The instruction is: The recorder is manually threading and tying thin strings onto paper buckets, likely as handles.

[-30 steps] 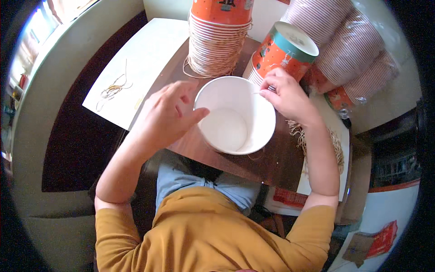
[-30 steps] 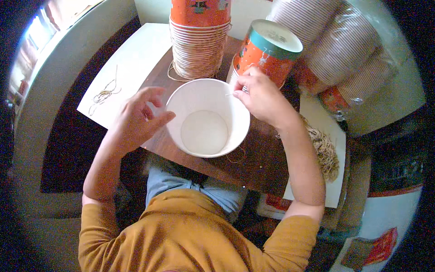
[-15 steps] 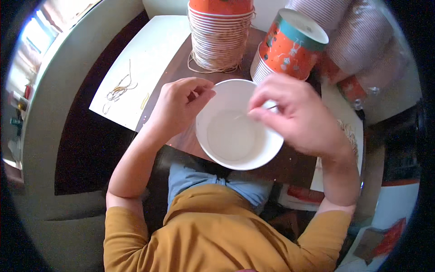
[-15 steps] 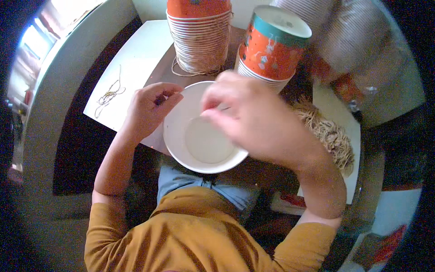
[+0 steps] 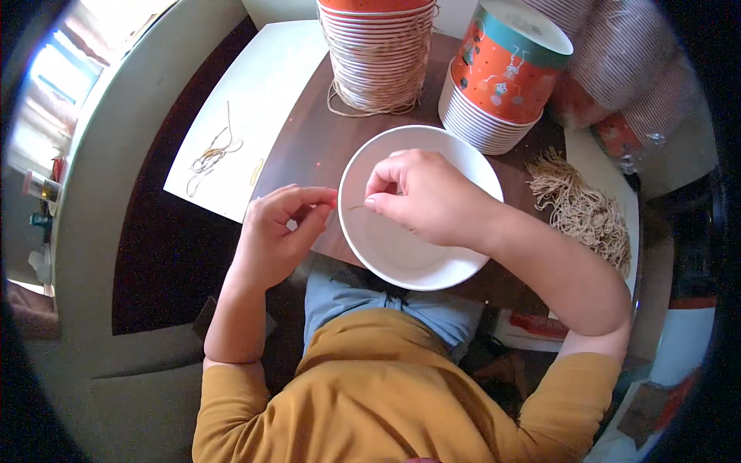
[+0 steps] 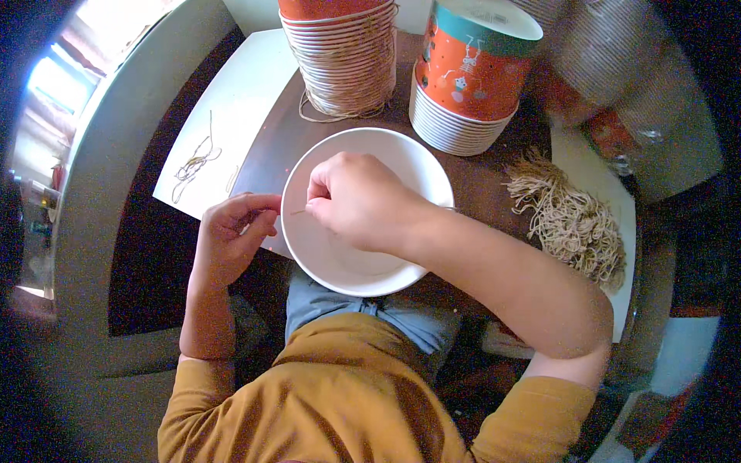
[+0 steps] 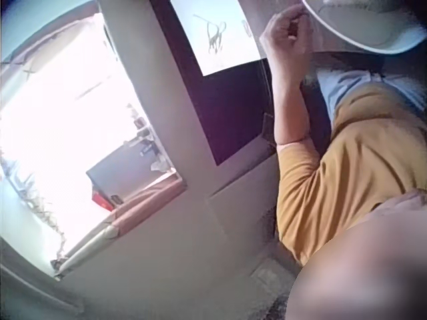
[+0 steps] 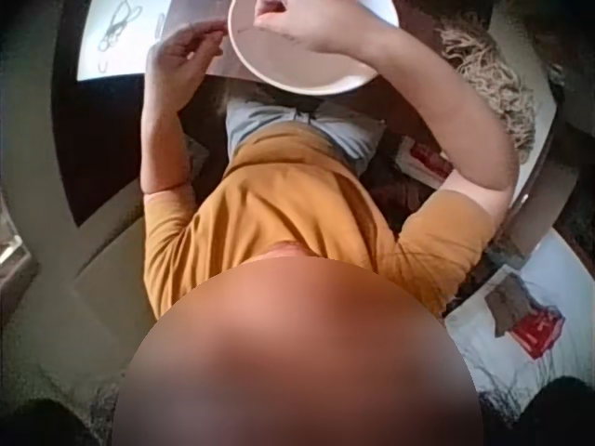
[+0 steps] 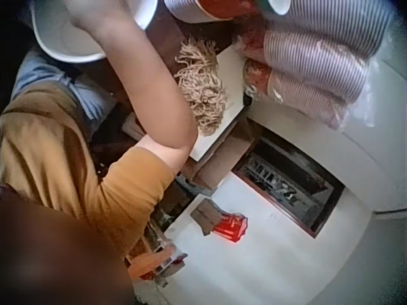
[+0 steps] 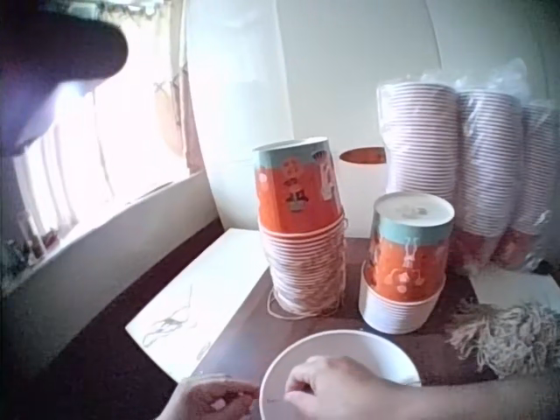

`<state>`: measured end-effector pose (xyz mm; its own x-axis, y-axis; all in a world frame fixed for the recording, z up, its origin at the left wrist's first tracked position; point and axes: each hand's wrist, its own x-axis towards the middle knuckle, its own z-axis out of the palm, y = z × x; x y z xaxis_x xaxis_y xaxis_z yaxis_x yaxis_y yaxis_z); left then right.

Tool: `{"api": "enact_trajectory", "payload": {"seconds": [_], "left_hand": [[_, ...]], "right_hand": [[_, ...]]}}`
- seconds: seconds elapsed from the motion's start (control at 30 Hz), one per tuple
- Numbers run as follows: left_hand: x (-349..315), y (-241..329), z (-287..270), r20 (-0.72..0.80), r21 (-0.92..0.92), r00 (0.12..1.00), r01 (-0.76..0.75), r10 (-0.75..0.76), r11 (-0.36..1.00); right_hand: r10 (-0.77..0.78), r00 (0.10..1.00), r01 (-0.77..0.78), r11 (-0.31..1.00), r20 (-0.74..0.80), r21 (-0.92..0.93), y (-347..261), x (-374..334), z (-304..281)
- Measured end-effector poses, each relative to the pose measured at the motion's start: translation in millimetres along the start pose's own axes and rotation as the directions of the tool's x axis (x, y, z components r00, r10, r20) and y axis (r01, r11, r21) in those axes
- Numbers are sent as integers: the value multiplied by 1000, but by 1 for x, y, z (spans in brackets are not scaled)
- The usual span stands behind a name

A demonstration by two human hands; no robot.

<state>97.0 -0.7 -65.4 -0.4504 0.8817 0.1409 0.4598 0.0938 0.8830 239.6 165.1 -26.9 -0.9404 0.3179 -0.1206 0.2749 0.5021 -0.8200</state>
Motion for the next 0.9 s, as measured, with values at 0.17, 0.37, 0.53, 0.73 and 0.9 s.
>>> {"api": "enact_trajectory", "payload": {"seconds": [0.17, 0.37, 0.53, 0.73, 0.9], "left_hand": [[-3, 1, 2, -7, -14, 1000, 18, -18, 1000], [-1, 4, 4, -4, 35, 1000, -19, 19, 999], [-3, 7, 3, 2, 68, 1000, -13, 13, 998], [-3, 7, 4, -6, 81, 997, -72, 73, 994], [-3, 12, 2, 17, 107, 996, -92, 91, 990]], "right_hand": [[-7, 1000, 7, 1000, -26, -17, 0, 1, -2], [-25, 999, 23, 999, -29, -41, 2, 4, 3], [-31, 999, 30, 999, -19, -35, 2, 6, 5], [-38, 999, 37, 998, -31, -47, 2, 8, 11], [-74, 997, 72, 996, -22, -55, 0, 9, 12]]}}
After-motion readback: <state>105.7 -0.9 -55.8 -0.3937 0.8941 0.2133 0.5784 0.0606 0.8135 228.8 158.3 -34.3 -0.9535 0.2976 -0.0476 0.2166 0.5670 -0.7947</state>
